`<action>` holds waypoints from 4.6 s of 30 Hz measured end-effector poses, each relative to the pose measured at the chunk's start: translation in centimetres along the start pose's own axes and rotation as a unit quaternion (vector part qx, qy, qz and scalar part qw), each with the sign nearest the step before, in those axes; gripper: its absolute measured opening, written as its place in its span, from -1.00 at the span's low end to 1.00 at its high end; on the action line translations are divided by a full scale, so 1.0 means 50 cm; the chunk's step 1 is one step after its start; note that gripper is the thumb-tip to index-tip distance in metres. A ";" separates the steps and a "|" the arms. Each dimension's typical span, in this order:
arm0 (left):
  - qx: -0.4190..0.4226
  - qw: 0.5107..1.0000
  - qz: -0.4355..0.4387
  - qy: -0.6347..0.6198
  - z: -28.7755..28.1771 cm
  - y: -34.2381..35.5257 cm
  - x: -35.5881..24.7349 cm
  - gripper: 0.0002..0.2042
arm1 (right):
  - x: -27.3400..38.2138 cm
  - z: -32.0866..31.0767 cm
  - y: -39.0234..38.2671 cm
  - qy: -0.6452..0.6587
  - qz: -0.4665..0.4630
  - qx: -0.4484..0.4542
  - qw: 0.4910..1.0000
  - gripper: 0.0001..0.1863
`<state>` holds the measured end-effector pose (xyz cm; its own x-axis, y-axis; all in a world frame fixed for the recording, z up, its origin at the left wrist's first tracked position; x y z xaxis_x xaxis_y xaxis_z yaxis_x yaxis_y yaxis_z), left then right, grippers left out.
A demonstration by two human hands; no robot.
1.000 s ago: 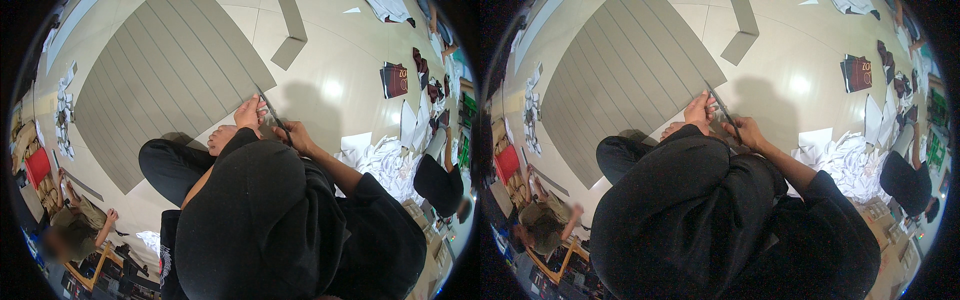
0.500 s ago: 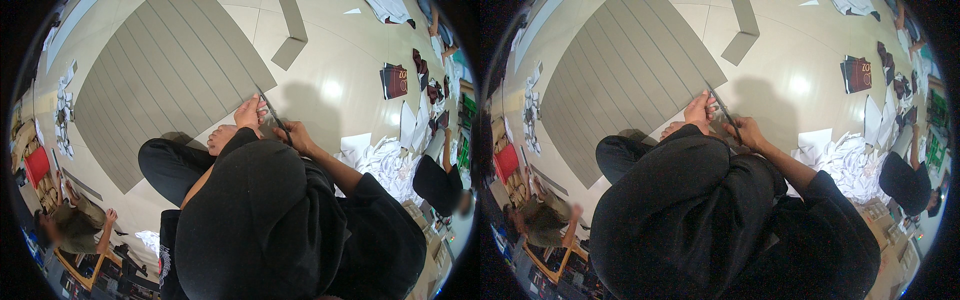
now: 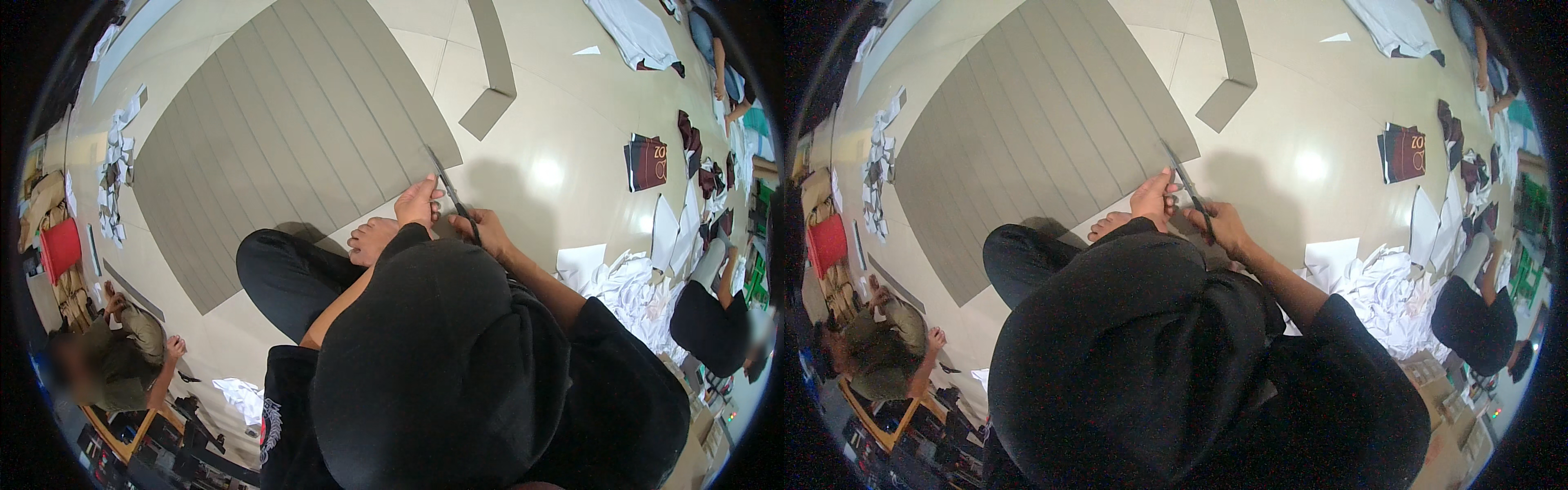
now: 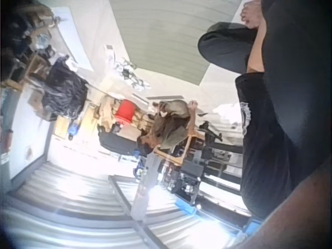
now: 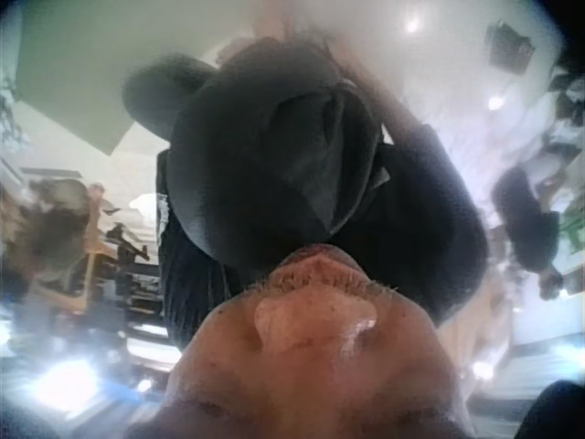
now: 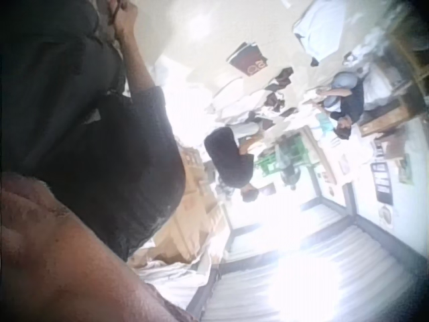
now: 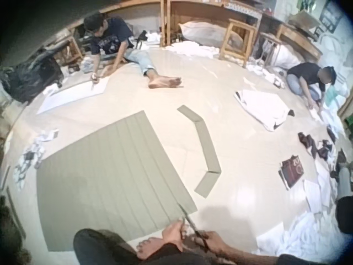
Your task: The person sits on the floor and uses scissors to cut a large piece of beige fabric into long vertical strips. The person repeatedly cuts along the length of the fabric, separating narrow strips and setting them aside.
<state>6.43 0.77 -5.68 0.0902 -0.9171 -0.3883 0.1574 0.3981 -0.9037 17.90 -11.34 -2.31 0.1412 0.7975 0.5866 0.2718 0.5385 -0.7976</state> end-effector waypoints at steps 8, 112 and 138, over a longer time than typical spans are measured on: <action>0.013 1.000 0.008 -0.003 0.001 -0.002 -0.002 -0.70 | 0.025 0.005 0.015 0.005 0.012 0.012 1.000 -0.57; 0.047 0.997 0.062 0.011 -0.011 0.010 -0.007 -0.66 | 0.087 0.016 0.059 0.028 -0.018 -0.013 0.999 -0.65; 0.057 0.995 0.082 -0.020 -0.016 -0.024 -0.046 -0.77 | 0.140 0.032 0.096 0.090 -0.027 -0.001 0.996 -0.72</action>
<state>5.25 2.38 -3.84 0.1621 -0.8391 -0.5193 0.2485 0.5440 -0.8014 18.65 -2.74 -2.24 0.2943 0.7053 0.6449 0.2853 0.5792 -0.7636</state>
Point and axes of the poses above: each hand's wrist, its own y-axis towards the middle knuckle, its own z-axis out of the palm, x = y × z, the point moved 8 cm from there along y, towards the middle knuckle, and after that the axes turned 7 degrees about -y, right-handed, at the moved point
